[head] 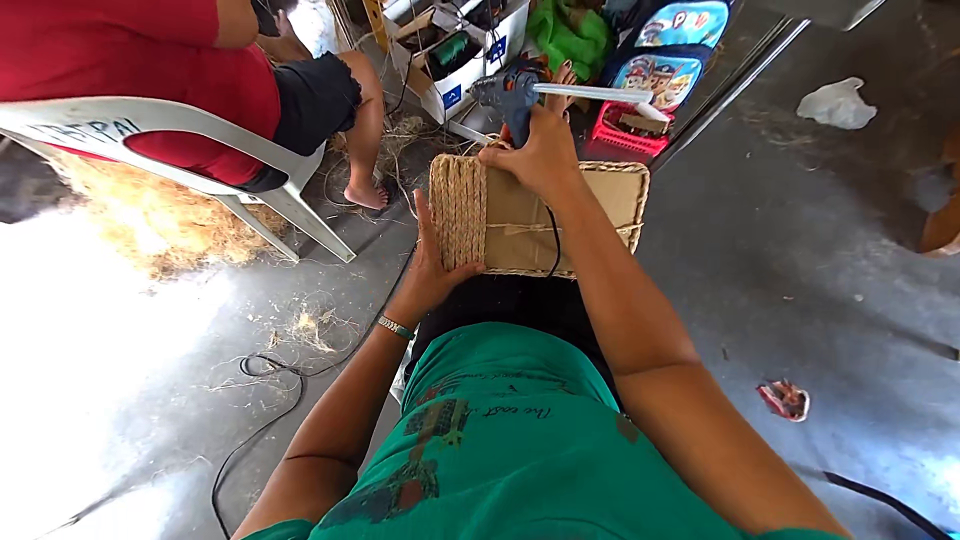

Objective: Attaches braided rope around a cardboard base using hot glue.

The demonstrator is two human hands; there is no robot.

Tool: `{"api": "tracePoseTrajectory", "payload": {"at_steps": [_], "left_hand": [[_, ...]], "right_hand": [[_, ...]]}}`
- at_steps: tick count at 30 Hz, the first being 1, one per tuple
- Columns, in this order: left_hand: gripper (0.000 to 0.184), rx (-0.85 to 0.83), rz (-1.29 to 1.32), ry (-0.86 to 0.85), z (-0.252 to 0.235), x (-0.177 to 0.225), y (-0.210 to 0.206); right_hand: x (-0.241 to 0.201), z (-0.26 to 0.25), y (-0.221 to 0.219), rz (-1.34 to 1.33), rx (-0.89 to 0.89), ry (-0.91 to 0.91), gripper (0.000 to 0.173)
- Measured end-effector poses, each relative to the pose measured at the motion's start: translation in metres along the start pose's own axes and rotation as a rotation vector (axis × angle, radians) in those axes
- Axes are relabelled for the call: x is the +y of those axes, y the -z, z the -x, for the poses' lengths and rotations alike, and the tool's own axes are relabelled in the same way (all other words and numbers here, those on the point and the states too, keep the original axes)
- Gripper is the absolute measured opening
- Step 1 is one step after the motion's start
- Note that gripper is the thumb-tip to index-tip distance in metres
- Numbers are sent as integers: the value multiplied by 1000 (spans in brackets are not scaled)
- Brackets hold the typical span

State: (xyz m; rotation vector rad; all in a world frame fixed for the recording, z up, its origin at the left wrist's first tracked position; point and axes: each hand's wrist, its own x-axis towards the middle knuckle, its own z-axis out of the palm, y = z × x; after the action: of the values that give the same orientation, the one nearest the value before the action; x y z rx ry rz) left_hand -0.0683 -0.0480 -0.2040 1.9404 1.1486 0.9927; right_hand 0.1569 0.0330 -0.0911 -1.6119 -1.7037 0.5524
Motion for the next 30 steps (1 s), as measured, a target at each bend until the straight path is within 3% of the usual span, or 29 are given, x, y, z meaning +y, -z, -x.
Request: {"api": "tracePoseTrajectory", "payload": {"at_steps": [8,12,15,21,26,30], "left_hand": [[144,-30,74,47,-5,-1,-1],[148,-77,40,80,-17,17,11],[129,36,-93,68,-45,32,15],[68,122,-316,-112,-91,51,5],[53,156,-369,-104,-97,41,-9],[40,134,-259,-13,-102,36,-3]], "right_hand": [[2,2,2,-1,-3,5,51],[8,-6,7,-32,14,-4,51],[11,-8,11,-69,8,3,53],[12,-5,11,-80,35,23,51],[14,-5,7,-50,43,-5,49],[9,-7,1,-31,7,-24,47]]}}
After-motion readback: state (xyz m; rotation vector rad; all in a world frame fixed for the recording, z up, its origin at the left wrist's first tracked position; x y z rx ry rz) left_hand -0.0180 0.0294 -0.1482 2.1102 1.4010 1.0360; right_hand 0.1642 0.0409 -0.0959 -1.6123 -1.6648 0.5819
